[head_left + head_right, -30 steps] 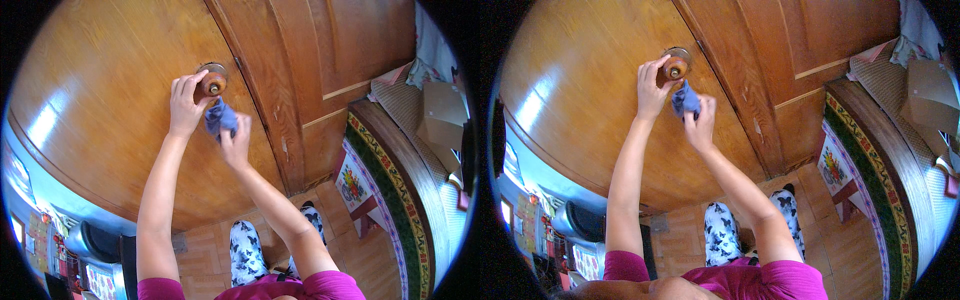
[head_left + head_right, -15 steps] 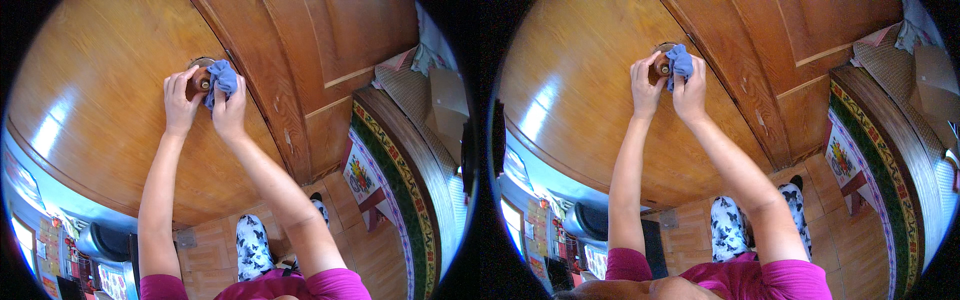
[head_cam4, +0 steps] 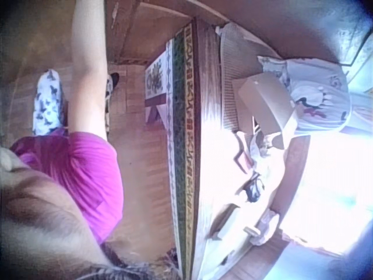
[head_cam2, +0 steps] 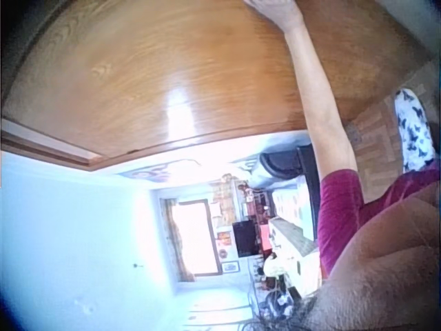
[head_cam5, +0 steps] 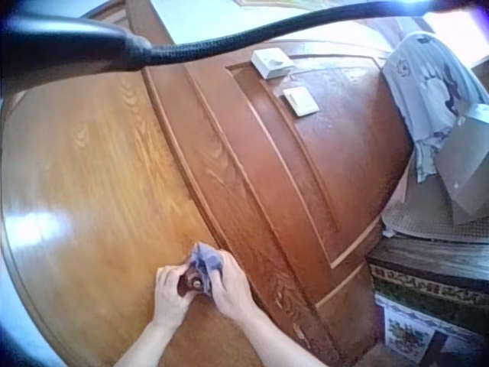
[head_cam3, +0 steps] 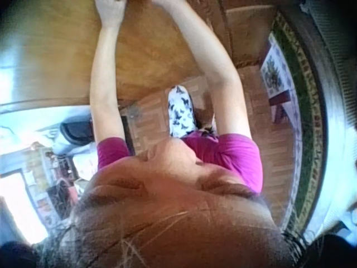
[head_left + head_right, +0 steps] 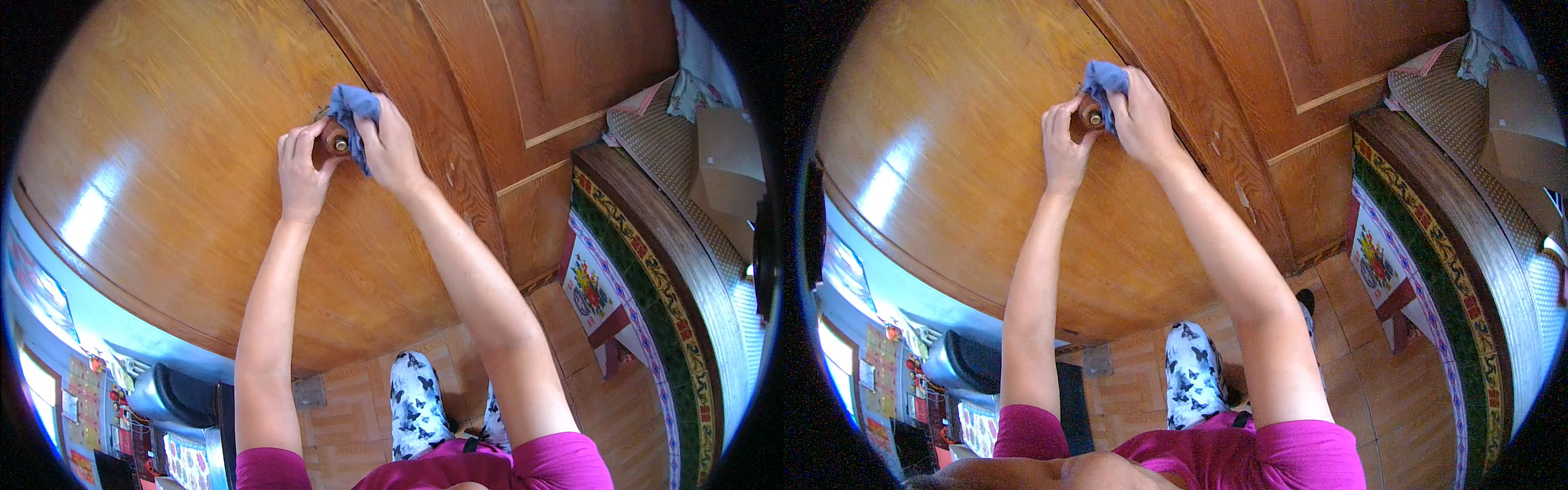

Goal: The person wipes the surface of a wooden door with a blue cloth. They clean the front side, the door knob, and the edges, then open the door to wipe the inner side and the door knob on that side.

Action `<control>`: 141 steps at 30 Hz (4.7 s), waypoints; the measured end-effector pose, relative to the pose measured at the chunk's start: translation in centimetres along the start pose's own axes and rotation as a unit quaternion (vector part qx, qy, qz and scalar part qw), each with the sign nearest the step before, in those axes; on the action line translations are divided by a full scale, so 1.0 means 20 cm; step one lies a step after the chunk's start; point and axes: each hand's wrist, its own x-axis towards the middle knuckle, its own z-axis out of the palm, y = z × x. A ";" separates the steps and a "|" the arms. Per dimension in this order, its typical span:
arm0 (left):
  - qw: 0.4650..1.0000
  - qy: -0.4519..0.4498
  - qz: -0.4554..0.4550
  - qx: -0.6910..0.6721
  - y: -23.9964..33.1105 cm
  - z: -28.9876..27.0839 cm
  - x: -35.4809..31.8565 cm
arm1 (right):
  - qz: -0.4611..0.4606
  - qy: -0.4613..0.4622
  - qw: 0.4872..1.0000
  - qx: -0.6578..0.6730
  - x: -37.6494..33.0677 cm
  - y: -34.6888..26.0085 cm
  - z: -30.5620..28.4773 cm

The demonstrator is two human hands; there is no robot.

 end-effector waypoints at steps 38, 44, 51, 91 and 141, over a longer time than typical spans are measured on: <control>0.897 0.022 -0.309 -0.314 0.19 -0.07 -0.45 | 0.184 -0.163 0.969 0.016 -0.63 -0.19 0.16; 0.738 0.073 -0.449 -0.498 0.22 -0.16 -0.39 | 0.068 -0.168 0.967 -0.177 -0.48 -0.32 -0.14; 0.983 0.016 -0.163 -0.087 0.14 -0.24 0.29 | 0.001 -0.115 0.952 -0.282 -0.16 -0.20 -0.08; 0.862 0.313 -0.345 -0.202 0.34 0.25 -0.02 | 0.048 -0.186 0.934 -0.301 0.00 -0.13 -0.10; 0.971 0.175 -0.109 -0.125 0.04 0.16 -0.08 | 0.050 -0.017 0.932 -0.360 0.09 -0.22 -0.23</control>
